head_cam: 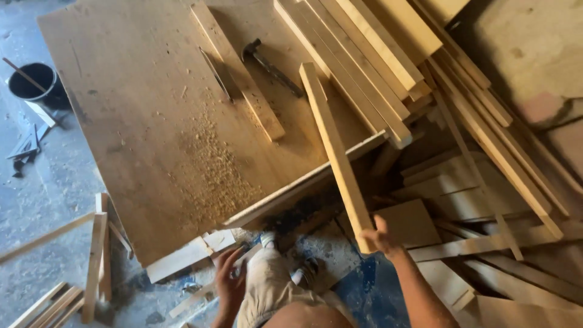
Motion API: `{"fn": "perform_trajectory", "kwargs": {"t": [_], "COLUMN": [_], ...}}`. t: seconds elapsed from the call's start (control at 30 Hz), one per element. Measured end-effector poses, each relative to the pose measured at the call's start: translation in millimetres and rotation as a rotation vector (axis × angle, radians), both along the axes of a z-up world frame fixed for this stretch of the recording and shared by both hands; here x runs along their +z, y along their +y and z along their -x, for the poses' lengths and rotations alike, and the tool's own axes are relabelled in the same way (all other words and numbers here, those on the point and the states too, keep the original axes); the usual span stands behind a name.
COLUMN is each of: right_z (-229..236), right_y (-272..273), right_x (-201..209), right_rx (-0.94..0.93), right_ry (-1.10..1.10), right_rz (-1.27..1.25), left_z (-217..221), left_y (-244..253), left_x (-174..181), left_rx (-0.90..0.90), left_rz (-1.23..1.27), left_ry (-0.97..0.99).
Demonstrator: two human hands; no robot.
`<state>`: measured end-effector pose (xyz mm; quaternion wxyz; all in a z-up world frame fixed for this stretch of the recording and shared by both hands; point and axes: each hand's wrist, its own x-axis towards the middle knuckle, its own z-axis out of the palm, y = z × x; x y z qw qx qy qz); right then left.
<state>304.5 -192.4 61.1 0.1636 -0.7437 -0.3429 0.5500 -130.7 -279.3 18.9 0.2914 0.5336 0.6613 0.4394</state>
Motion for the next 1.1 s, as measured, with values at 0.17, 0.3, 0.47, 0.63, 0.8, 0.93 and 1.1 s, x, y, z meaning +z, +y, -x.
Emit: {"fn": "perform_trajectory", "kwargs": {"t": [0.17, 0.3, 0.47, 0.63, 0.8, 0.93, 1.1], "right_z": [14.7, 7.4, -0.3, 4.5, 2.2, -5.7, 2.2], "right_y": [-41.1, -107.8, -185.3, -194.5, -178.8, -192.4, -196.3], "right_x": [31.0, 8.4, -25.1, -27.7, -16.1, -61.7, -59.7], "right_rx": [-0.047, 0.123, 0.025, 0.283, 0.093, -0.008, -0.031], "right_ry": [-0.118, -0.198, 0.063, 0.270, 0.942, 1.329, 1.733], "right_rz": [-0.012, -0.309, -0.263, -0.328, 0.278, 0.444, 0.549], "left_z": [-92.9, -153.0, -179.1, -169.9, -169.0, -168.7, -170.3], "left_y": [38.5, 69.5, 80.9, 70.9, 74.7, 81.5, 83.1], "left_x": [21.6, 65.4, 33.1, 42.7, 89.7, 93.2, 85.7], "left_rx": [-0.243, -0.300, -0.156, 0.009, 0.182, 0.082, 0.051], "left_rz": [0.052, 0.179, 0.322, 0.416, 0.645, 0.772, 0.745], "left_ry": [-0.236, -0.286, -0.804, -0.992, -0.583, -0.428, -0.502]}}
